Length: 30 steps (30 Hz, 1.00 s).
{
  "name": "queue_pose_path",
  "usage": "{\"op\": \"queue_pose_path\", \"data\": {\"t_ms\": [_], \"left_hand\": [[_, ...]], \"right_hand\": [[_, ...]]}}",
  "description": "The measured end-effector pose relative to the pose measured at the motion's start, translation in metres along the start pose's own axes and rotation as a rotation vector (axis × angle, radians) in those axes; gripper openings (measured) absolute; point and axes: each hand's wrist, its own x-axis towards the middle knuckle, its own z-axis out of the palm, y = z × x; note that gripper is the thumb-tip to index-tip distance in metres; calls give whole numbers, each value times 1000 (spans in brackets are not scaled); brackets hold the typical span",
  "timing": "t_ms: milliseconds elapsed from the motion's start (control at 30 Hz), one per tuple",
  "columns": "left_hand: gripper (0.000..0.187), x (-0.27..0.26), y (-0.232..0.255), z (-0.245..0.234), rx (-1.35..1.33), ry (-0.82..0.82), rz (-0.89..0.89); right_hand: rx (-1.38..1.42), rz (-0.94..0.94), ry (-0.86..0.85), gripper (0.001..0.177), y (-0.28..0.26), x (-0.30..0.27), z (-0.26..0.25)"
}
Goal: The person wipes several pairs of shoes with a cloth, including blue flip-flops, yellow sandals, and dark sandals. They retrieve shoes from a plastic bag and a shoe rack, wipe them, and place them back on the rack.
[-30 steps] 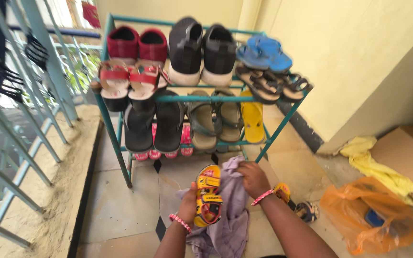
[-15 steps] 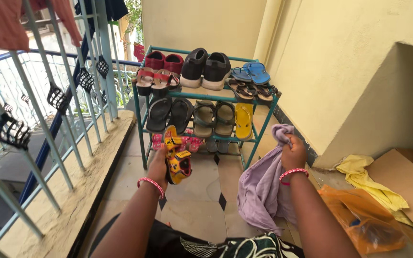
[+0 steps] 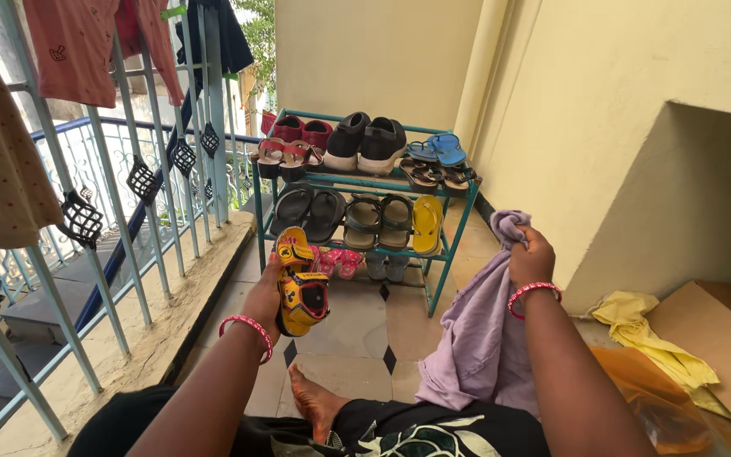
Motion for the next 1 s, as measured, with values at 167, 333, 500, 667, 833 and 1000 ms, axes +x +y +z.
{"op": "queue_pose_path", "data": {"t_ms": [167,333,500,667,833,1000], "left_hand": [[65,30,2,38,-10,-37,-6],[80,111,-13,91,-112,8,-78],[82,196,-57,111,-197,-33,-156],[81,277,-114,87,-244,-134,-242],[78,339,-164,40,-406,-69,-248],[66,408,-214,-13,-130,59,5]], "right_hand": [[151,-1,-48,40,-17,14,42],[296,35,-188,35,-32,2,84],[338,100,-339,27,-41,0,123],[295,79,-460,12,1,-9,207],[-49,-141,-642,30,33,-57,291],[-374,-168,-1116,60,84,-87,342]]}}
